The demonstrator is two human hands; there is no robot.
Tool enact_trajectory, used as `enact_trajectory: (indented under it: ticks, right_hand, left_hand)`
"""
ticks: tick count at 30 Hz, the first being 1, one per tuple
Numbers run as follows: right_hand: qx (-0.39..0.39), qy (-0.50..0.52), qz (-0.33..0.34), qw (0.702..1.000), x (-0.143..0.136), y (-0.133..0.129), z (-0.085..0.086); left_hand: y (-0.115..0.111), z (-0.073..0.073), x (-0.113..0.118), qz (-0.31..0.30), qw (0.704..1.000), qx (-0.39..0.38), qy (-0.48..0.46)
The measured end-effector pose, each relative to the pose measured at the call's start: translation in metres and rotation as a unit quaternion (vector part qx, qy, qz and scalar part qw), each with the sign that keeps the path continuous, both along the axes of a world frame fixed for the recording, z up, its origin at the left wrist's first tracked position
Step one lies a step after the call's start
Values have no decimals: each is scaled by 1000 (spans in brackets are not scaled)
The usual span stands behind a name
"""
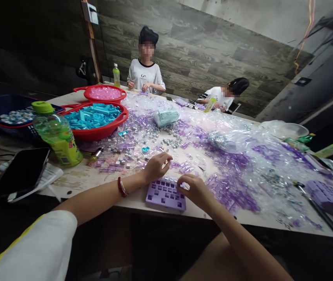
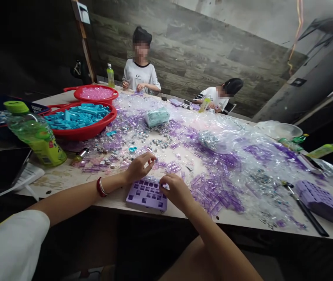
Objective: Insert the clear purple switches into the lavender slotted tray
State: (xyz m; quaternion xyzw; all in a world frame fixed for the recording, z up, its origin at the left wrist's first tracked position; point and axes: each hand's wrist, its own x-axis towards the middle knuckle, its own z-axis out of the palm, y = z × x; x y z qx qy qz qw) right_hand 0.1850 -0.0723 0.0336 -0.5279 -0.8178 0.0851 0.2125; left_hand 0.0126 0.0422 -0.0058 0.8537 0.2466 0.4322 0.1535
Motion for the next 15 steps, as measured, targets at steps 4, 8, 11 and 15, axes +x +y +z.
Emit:
enact_trajectory:
  ticks: [4, 8, 11, 15]
  right_hand:
    - [-20, 17, 10, 1000, 4, 5, -3]
    - [-51, 61, 5, 997, 7, 4, -8]
    - [-61, 54, -7, 997, 6, 2, -8]
    - [-67, 37, -9, 997, 4, 0, -5]
  left_hand:
    - [-1, -1, 0, -6, 1000, -6, 18]
    - [2, -2, -1, -12, 1000, -6, 21]
    - [3, -2, -1, -12, 1000, -4, 29]
    - [2, -3, 0, -8, 999, -5, 36]
